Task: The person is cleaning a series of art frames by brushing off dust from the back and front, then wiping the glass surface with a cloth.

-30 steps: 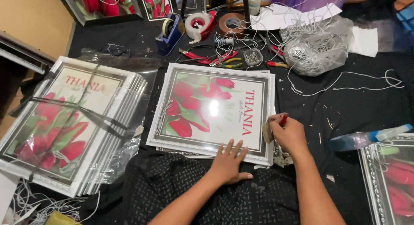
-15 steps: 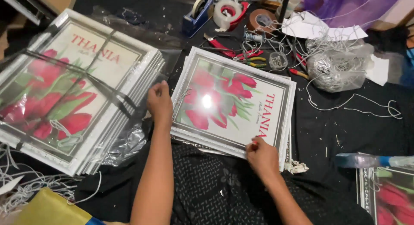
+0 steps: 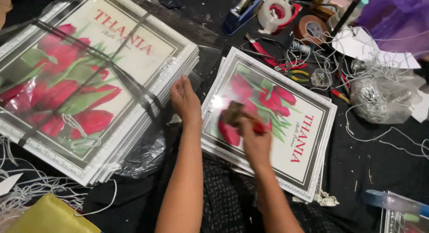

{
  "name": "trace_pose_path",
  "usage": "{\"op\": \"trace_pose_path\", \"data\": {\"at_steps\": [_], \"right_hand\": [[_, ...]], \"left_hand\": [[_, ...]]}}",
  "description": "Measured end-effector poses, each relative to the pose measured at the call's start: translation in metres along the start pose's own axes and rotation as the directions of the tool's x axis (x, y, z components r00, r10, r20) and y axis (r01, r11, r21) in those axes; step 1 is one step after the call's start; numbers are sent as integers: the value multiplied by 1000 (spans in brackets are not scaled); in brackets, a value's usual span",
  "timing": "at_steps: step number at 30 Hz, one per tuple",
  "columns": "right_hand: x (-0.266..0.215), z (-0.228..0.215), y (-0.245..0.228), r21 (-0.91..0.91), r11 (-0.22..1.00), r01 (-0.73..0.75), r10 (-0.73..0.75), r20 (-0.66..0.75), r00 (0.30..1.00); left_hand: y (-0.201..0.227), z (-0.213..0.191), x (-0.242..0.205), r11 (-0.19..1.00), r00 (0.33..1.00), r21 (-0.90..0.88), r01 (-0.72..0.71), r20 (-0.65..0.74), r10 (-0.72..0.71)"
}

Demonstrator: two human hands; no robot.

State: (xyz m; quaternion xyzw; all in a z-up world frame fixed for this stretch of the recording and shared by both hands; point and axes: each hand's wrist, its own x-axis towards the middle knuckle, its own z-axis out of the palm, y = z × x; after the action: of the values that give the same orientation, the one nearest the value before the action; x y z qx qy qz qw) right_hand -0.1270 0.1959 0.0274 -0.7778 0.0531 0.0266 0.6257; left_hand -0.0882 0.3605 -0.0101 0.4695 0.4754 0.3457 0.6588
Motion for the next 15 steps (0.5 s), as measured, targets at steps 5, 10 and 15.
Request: {"op": "trace_pose_path", "data": {"at_steps": [5,10,15], "right_hand": [[11,-156,18,-482,866,-131,-3,-267,964],[10,-213,63,-746,541,-389,41,-439,898],[7,-88,50,-647,736,-200,63,-228,972]], "left_hand": [[43,-6,-4,943,954,-146,298,70,-291],[50,-4,-5,865,881,-168,473,119,-459],[56,-1,-12,868,862,-8,496,123,-491]]}}
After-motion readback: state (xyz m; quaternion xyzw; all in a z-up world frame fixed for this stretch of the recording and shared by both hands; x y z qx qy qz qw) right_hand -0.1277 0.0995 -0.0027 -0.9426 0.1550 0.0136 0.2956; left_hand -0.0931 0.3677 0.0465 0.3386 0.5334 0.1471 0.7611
